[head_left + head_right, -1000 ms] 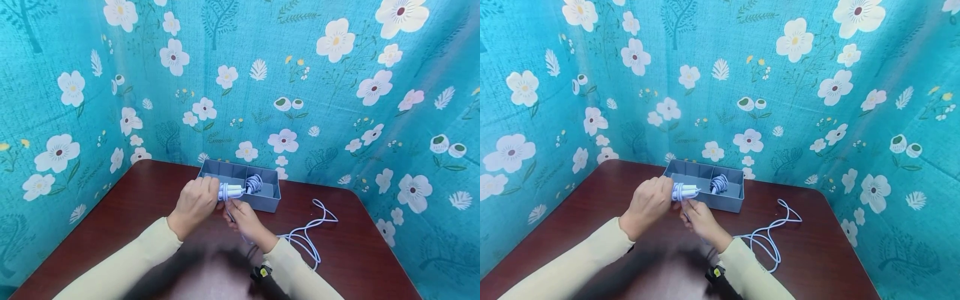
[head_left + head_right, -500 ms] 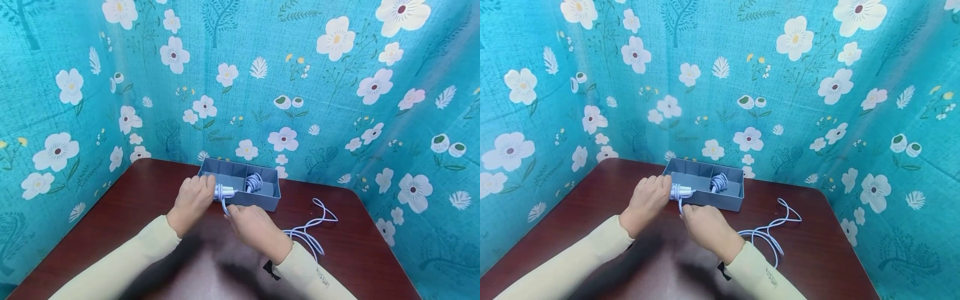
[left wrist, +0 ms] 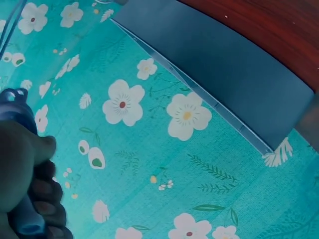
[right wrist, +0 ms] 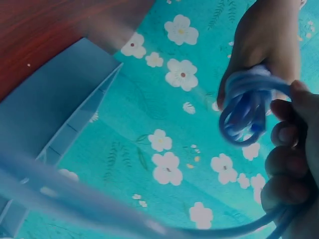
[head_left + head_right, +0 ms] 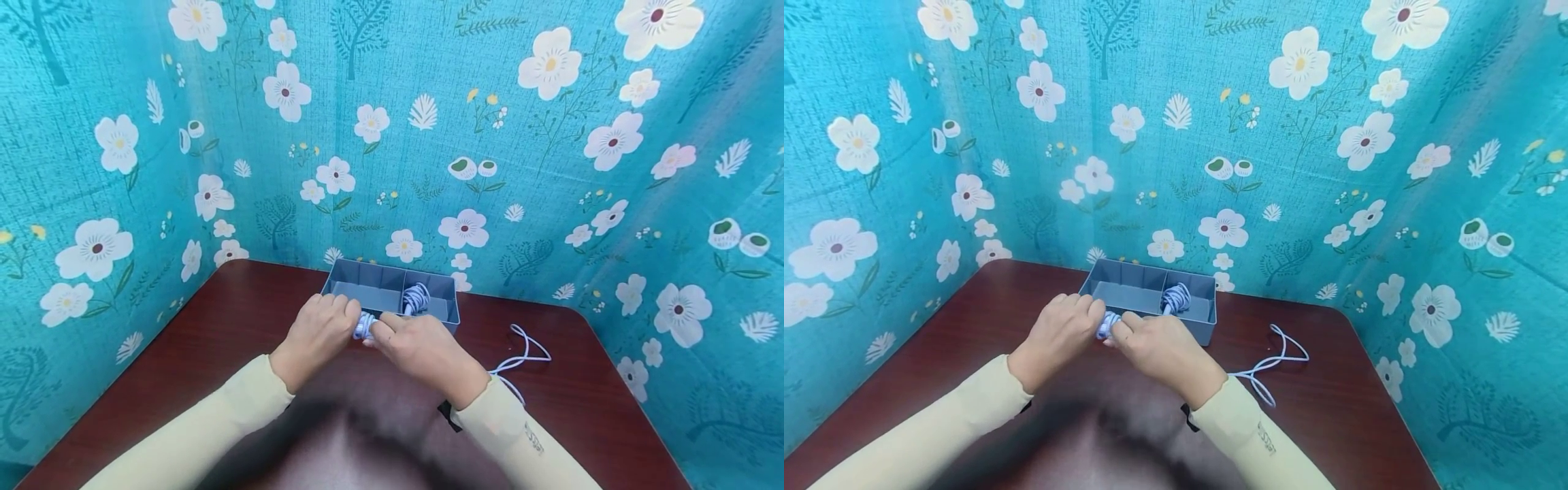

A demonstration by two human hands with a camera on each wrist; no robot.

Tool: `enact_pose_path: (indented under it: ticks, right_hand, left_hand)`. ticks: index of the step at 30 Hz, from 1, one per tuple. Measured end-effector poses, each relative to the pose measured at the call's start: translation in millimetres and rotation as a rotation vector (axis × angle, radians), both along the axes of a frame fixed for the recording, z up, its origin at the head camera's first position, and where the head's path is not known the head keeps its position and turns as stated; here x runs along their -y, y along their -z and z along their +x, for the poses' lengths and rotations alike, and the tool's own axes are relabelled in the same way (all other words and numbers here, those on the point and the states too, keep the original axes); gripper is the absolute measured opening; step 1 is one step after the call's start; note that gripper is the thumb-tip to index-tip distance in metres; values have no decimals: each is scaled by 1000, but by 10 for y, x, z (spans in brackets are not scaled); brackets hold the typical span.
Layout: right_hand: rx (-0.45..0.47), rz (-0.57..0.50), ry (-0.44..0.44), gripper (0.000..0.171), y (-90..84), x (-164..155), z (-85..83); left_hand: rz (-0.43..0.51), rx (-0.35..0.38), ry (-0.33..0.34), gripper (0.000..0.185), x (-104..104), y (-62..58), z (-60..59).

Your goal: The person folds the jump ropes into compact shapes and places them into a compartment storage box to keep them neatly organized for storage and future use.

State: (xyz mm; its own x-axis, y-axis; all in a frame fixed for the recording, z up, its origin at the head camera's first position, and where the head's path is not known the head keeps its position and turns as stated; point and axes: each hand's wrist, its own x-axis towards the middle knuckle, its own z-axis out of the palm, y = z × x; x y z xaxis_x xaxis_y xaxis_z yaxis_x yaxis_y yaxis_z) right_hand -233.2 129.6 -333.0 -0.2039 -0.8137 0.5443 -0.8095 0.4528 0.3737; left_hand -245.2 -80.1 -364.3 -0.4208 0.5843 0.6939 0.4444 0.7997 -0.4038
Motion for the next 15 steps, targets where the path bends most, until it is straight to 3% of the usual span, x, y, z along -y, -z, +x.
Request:
enact_pose_path:
  ticks: [7,12,15]
  right_hand:
    - [169,-90,26,25,51,-55,-76]
    - [284,-158,-17,20,56,-73,-120]
    - [399,-207,-58,17,51,-93,-155]
  left_hand:
    - [-29,9,83,24,23,43,17]
    - [-46,-26,93,21,38,39,33]
    - [-38,-43,111,21,48,29,38]
